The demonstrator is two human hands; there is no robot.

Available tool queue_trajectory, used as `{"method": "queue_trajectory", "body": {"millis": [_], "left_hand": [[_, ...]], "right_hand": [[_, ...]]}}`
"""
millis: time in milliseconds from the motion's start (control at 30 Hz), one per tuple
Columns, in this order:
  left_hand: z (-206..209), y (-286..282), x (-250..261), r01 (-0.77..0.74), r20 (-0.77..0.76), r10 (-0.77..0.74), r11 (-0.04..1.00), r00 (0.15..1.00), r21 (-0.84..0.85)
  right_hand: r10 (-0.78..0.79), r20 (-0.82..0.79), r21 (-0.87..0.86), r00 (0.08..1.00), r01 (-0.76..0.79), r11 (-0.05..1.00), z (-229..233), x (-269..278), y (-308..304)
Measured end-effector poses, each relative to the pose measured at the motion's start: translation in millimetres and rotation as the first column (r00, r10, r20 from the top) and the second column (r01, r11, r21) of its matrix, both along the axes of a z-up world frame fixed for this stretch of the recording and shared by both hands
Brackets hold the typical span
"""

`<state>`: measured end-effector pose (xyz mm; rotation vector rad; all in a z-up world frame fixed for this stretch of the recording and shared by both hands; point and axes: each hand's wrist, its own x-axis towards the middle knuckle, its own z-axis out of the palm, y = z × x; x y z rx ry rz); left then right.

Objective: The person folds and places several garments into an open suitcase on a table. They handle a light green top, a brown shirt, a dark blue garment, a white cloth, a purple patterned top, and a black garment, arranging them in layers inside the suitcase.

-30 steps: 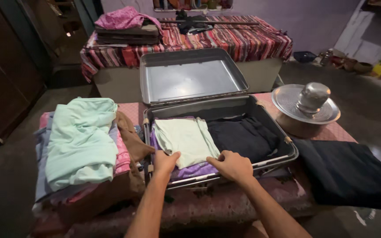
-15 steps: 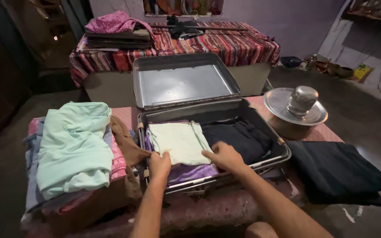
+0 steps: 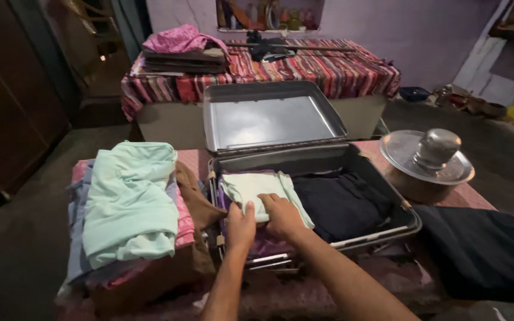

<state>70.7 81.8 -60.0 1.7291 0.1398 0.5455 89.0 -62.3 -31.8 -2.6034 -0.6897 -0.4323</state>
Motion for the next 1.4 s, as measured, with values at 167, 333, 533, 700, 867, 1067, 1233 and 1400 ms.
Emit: {"method": "queue_trajectory", "body": {"millis": [167,333,533,700,867,1067,1233,1400], "left_hand": [[21.4,-5.5,-12.3,0.133,0.005,-0.133,0.988,0.991,-0.078],[29.6,-4.4,-15.9,0.144,0.102,-0.136,0.987,0.986,-0.078],[17.4,-7.7,-13.0,0.116,0.166,-0.155,0.969,0.974,0.22],[13.2,-6.3,-17.3,0.084,0.189,-0.154,0.94,0.97,0.332],[28.0,-8.5,-23.6,-0.074,0.362,-0.049,0.945,0.931,0.317],[53.6,-14.2,-34.1,0.159,0.444,-0.133,0.987,0.886,-0.022],[75.5,0.2,-41.2,0.43,0.191,-0.388,0.849,0.902,-0.308],[114.8,-12.5,-39.8,0.476,0.05,-0.483,0.833,0.874,-0.282]], "right_hand": [[-0.125,-0.107,0.046,0.986,0.13,0.99,-8.9,16.7,-4.9],[-0.188,-0.012,0.28,0.982,0.184,0.942,8.4,21.7,-10.8],[-0.19,-0.033,0.421,0.981,0.186,0.888,76.3,13.5,-16.4],[-0.066,0.076,0.42,0.995,0.028,0.907,133.8,6.4,-21.8],[0.055,0.011,0.3,0.998,-0.056,0.952,174.3,1.8,-26.9],[0.118,-0.106,0.395,0.987,-0.067,0.916,215.0,-14.6,-42.0],[0.182,-0.325,0.579,0.928,0.043,0.814,237.4,-28.6,-76.2],[0.11,-0.485,0.548,0.868,0.203,0.811,253.9,-42.8,-128.4]]}}
